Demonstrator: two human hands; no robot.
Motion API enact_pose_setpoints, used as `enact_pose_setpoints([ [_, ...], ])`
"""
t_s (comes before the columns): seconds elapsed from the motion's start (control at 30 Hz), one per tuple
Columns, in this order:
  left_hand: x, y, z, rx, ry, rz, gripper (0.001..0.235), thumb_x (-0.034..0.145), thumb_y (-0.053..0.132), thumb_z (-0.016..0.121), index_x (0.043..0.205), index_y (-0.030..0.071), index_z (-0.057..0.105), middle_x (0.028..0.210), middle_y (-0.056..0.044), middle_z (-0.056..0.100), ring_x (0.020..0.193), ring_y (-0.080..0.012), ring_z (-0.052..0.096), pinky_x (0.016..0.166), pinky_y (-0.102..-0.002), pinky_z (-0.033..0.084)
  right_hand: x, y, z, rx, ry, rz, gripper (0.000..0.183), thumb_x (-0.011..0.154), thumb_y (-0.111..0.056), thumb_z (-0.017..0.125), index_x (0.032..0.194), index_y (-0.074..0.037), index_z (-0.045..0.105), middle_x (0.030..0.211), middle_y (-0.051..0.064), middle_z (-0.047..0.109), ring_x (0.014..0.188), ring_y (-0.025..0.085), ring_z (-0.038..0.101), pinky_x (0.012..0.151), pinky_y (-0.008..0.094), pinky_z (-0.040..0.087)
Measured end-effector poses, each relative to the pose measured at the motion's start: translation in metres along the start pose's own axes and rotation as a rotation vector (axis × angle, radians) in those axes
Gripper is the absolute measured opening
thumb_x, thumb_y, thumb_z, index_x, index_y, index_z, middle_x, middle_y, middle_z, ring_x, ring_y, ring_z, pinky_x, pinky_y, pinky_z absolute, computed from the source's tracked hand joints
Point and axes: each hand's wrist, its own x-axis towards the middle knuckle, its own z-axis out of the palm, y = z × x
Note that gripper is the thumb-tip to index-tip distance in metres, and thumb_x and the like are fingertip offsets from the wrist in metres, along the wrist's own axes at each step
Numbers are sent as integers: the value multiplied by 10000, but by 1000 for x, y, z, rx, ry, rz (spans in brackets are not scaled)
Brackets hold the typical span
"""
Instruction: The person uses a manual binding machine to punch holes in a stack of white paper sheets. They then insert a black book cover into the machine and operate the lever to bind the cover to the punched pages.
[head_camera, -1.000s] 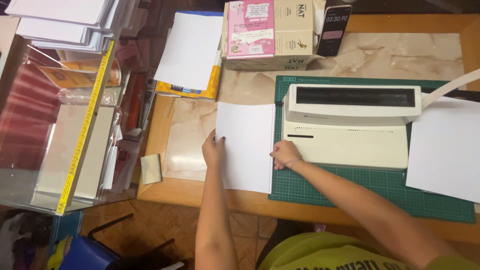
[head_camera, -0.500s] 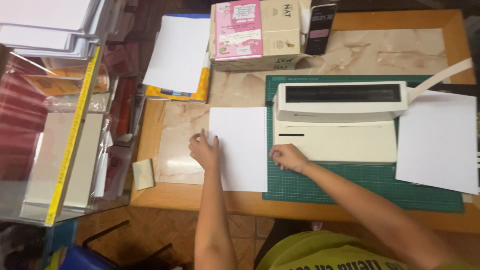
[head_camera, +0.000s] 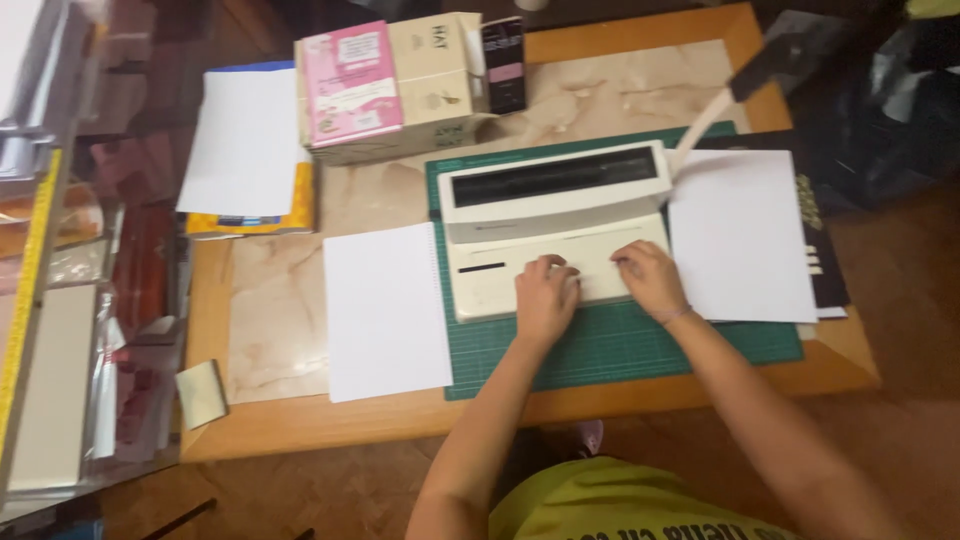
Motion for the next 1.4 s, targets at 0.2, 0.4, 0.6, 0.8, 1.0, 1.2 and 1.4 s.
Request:
enact_pose_setpoints([
  [0.2, -6, 64, 62, 29, -248, 134, 227, 890, 231, 665, 1114, 230, 706, 1302, -17, 560, 1283, -291, 546, 986, -457, 481, -45, 103, -58, -210, 146, 41, 182, 887, -58, 716, 1034, -158, 754, 1125, 34, 671, 1137, 302, 601, 1019, 419, 481],
  [0.4, -6, 91, 111, 186, -352, 225, 593, 850, 237, 734, 1414, 211, 553, 1513, -91, 501, 1483, -334, 420, 1207, -564, 320, -65, 183, -73, -372, 103, 230, 288, 946, -232, 696, 1230, -228, 743, 1410, 11, 615, 1355, 296, 504, 1115, 476, 406],
  [0.6, -11, 108, 123, 181, -432, 200, 806, 897, 104, 637, 1620, 258, 315, 1658, -112, 333, 1559, -376, 290, 1258, -603, 222, -80, 204, -86, -423, 62, 364, 481, 986, -403, 660, 1421, -197, 656, 1586, 107, 477, 1465, 414, 378, 1150, 624, 320],
  [0.8, 2, 119, 155, 353, -443, 329, 550, 995, 148, 537, 1526, 287, 495, 1642, -50, 406, 1549, -335, 333, 1268, -597, 184, -79, 205, -92, -432, -21, 385, 518, 988, -478, 615, 1465, -276, 615, 1586, 47, 483, 1472, 360, 401, 1147, 593, 340],
  [1.0, 10, 101, 176, 268, -74, 494, 324, 979, 161, 576, 1284, 205, 680, 1301, -69, 722, 1222, -298, 694, 1121, -511, 465, -83, 244, -105, -367, 163, 392, 491, 970, -398, 717, 1402, -165, 685, 1435, 146, 586, 1303, 393, 560, 1059, 493, 483],
  [1.2, 11, 84, 140, 71, -171, 406, 327, 1023, 125, 553, 1323, 177, 672, 1351, -82, 699, 1273, -299, 659, 1094, -405, 523, -80, 262, -138, -62, 314, 674, 775, 682, -209, 928, 1401, -188, 639, 1119, 70, 664, 1028, 311, 683, 850, 395, 577],
  [1.4, 11, 75, 129, 94, -323, 481, 442, 889, 392, 718, 1311, 263, 702, 1450, -38, 638, 1449, -360, 488, 1198, -575, 381, -74, 225, -153, 634, 176, 915, 655, 797, -157, 819, 1400, -93, 573, 1031, 89, 655, 858, 279, 719, 657, 386, 627],
])
